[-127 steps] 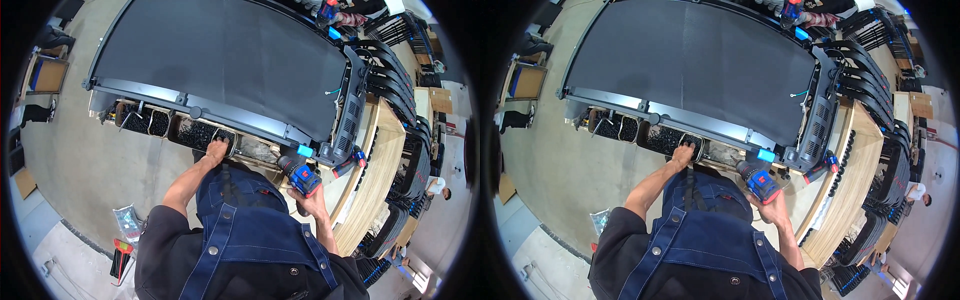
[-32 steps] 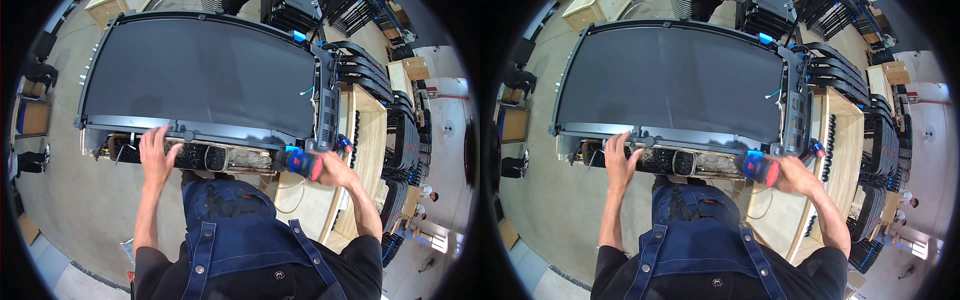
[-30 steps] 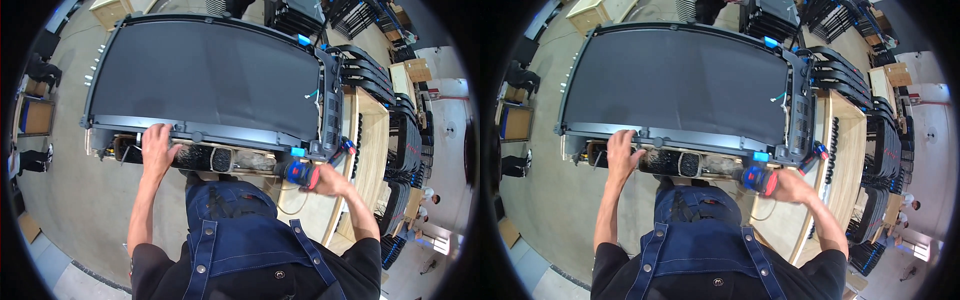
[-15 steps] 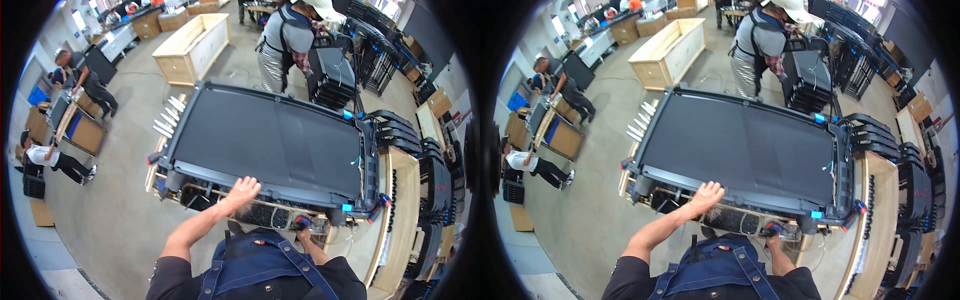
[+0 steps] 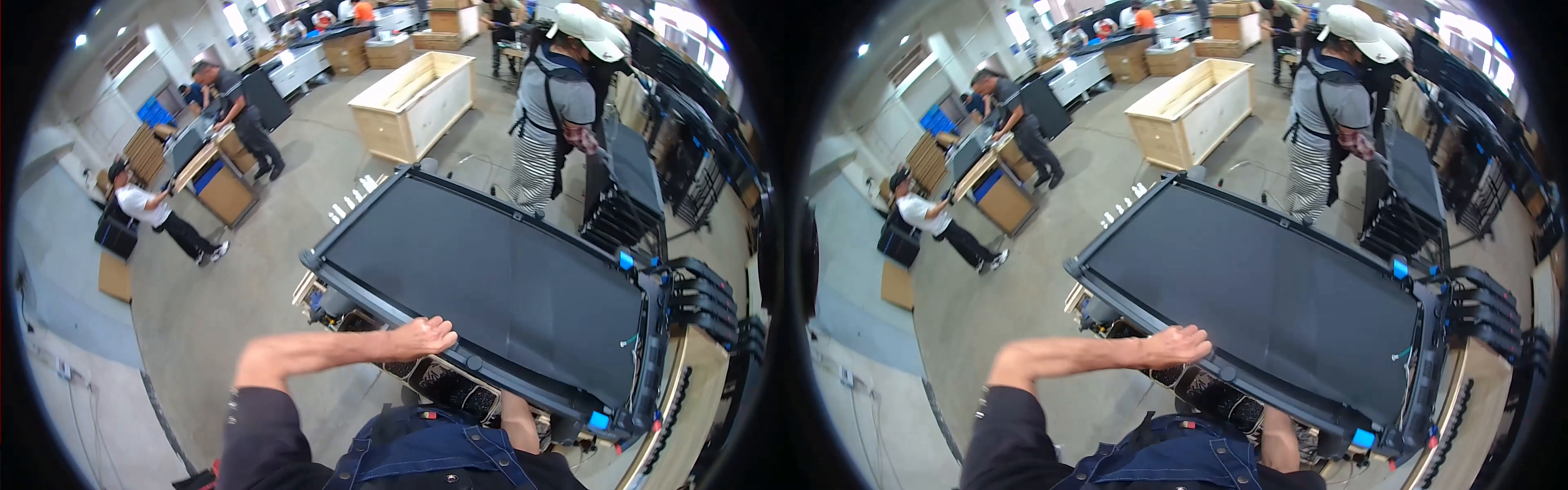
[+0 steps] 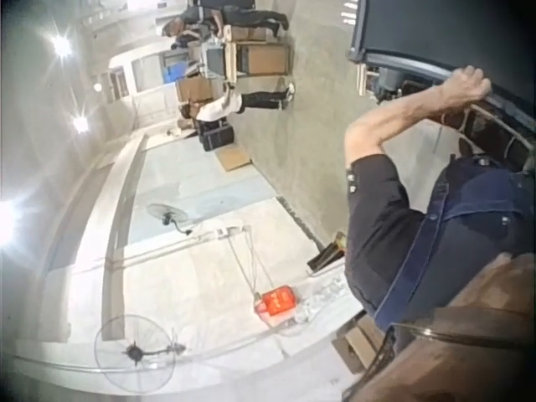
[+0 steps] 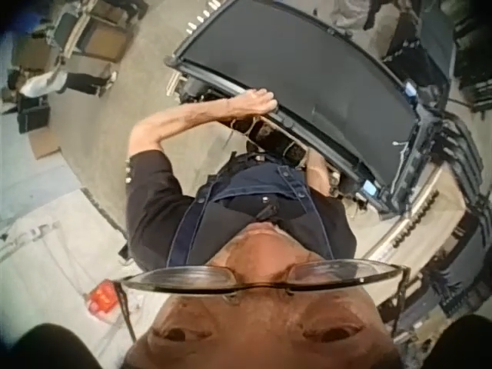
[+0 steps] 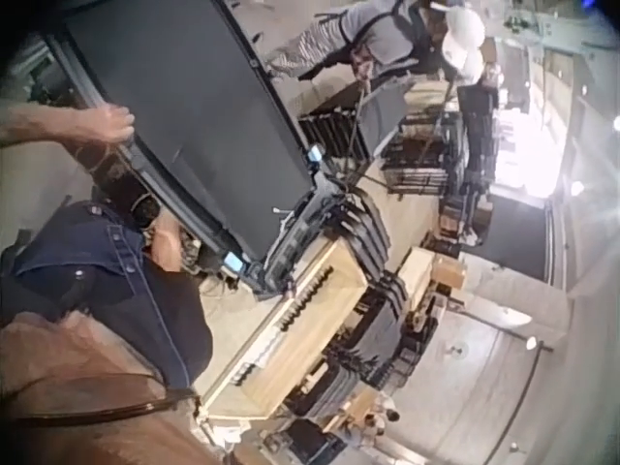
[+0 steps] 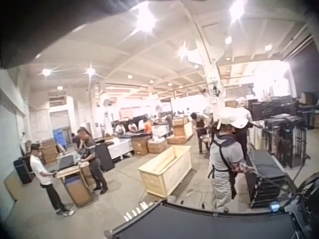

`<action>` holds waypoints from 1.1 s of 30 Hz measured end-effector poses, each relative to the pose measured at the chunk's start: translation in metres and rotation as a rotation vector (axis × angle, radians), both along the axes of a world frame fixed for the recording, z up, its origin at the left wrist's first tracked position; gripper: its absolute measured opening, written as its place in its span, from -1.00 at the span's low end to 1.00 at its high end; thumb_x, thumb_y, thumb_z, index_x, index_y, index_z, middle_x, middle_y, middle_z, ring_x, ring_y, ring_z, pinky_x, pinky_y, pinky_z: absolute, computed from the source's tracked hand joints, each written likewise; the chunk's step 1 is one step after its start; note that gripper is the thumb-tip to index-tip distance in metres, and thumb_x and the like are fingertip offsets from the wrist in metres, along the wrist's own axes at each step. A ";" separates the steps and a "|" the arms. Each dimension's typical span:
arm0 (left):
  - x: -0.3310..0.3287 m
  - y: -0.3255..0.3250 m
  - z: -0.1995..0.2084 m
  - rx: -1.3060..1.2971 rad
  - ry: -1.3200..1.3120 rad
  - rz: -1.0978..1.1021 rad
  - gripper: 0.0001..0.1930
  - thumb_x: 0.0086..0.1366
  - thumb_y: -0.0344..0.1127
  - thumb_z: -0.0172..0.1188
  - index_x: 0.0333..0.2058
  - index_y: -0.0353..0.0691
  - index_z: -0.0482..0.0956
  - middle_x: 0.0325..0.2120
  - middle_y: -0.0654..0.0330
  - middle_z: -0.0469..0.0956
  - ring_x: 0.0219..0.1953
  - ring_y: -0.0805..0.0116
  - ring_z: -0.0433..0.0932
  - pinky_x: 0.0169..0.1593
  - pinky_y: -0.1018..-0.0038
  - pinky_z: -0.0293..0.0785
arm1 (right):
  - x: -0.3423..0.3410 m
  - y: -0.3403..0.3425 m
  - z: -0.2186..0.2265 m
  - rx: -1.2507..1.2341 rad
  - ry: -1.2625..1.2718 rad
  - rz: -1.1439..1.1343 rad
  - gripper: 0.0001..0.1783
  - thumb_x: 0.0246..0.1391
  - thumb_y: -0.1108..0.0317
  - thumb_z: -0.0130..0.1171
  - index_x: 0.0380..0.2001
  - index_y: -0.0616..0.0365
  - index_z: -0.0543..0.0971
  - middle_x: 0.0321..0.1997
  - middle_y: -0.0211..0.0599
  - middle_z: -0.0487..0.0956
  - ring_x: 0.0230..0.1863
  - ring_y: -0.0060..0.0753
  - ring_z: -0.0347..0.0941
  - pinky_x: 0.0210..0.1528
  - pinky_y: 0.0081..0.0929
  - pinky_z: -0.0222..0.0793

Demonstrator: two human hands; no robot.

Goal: Assembling components of a treadmill in a factory setting.

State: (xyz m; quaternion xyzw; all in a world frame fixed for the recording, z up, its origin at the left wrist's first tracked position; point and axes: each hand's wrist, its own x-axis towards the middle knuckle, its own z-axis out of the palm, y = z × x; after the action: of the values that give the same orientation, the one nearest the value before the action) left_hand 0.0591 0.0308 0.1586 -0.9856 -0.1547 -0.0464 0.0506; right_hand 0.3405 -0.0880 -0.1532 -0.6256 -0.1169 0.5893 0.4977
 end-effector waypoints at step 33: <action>-0.716 -0.067 0.265 0.579 -0.769 0.215 -0.17 0.05 0.59 0.17 -0.31 -0.24 0.55 -0.59 0.26 0.33 -0.62 0.36 0.34 -0.57 0.46 0.26 | -0.599 0.179 0.099 0.165 -0.012 0.507 -0.33 0.35 -0.29 -0.16 -0.11 0.11 0.60 -0.54 -0.12 0.57 -0.52 -0.17 0.45 -0.13 -0.16 0.55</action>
State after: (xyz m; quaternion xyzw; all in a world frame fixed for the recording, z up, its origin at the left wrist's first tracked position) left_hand -0.6573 -0.0359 0.4239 -0.8210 -0.2437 -0.4424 0.2661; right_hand -0.2585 0.0911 -0.0537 -0.5371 -0.3203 0.6801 0.3827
